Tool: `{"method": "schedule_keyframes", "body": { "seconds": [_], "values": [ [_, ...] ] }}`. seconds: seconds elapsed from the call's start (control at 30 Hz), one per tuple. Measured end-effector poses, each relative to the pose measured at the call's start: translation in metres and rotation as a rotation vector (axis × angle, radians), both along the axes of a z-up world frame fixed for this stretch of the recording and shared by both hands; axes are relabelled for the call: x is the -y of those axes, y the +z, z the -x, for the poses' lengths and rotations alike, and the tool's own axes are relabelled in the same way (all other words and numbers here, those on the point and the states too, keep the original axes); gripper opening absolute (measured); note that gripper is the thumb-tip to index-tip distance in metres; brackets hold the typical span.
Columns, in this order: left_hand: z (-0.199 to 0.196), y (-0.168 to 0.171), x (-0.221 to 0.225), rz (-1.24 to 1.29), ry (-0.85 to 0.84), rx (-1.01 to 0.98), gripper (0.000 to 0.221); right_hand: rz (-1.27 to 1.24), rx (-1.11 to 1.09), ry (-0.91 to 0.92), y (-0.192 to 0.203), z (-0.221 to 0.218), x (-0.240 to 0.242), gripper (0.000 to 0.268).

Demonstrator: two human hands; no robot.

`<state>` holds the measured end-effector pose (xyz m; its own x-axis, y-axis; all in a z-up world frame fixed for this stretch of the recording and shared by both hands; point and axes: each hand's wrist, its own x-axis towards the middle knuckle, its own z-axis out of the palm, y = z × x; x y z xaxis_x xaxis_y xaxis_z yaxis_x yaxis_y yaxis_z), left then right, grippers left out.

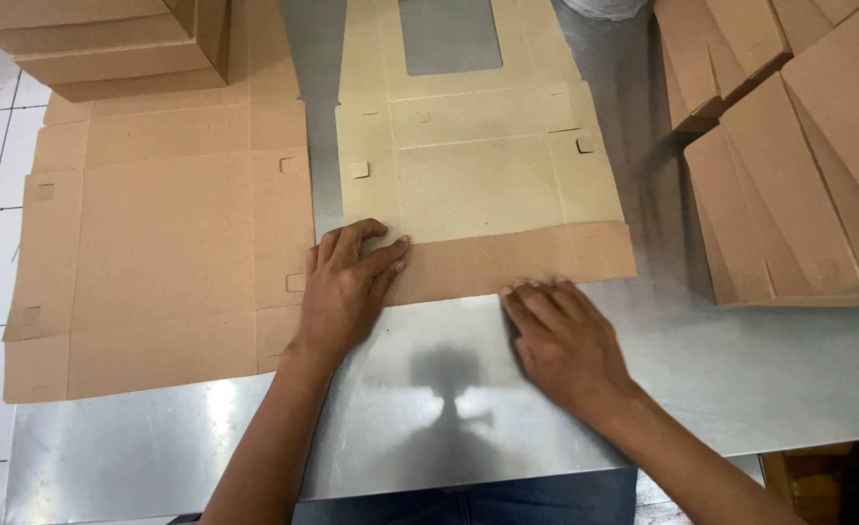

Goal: The person folds and assembles flat cardboard box blanks on a metal table. They fold the side flaps, tuck tabs into slots, and press the seams to form a box with a clear window. The process is repeated for multiple units.

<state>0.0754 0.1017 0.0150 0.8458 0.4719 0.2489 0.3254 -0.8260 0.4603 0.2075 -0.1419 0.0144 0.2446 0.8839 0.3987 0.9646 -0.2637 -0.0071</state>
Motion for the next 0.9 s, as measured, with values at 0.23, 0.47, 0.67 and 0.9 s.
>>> {"method": "schedule_keyframes", "body": {
  "seconds": [0.23,0.47,0.67,0.9],
  "values": [
    [0.000,-0.003,0.001,-0.026,-0.006,0.008,0.022,0.031,0.017,-0.115,0.005,-0.034,0.034,0.033],
    [-0.015,-0.026,0.024,-0.344,-0.034,0.014,0.027,-0.023,-0.132,-0.239,-0.009,-0.059,0.058,0.033],
    [-0.065,-0.034,0.135,-0.375,-0.186,0.085,0.049,-0.082,-0.209,-0.229,0.000,-0.049,0.053,0.046],
    [-0.089,0.000,0.179,-0.154,-0.209,-0.342,0.066,-0.030,-0.242,-0.253,-0.006,-0.054,0.056,0.047]
  ]
}}
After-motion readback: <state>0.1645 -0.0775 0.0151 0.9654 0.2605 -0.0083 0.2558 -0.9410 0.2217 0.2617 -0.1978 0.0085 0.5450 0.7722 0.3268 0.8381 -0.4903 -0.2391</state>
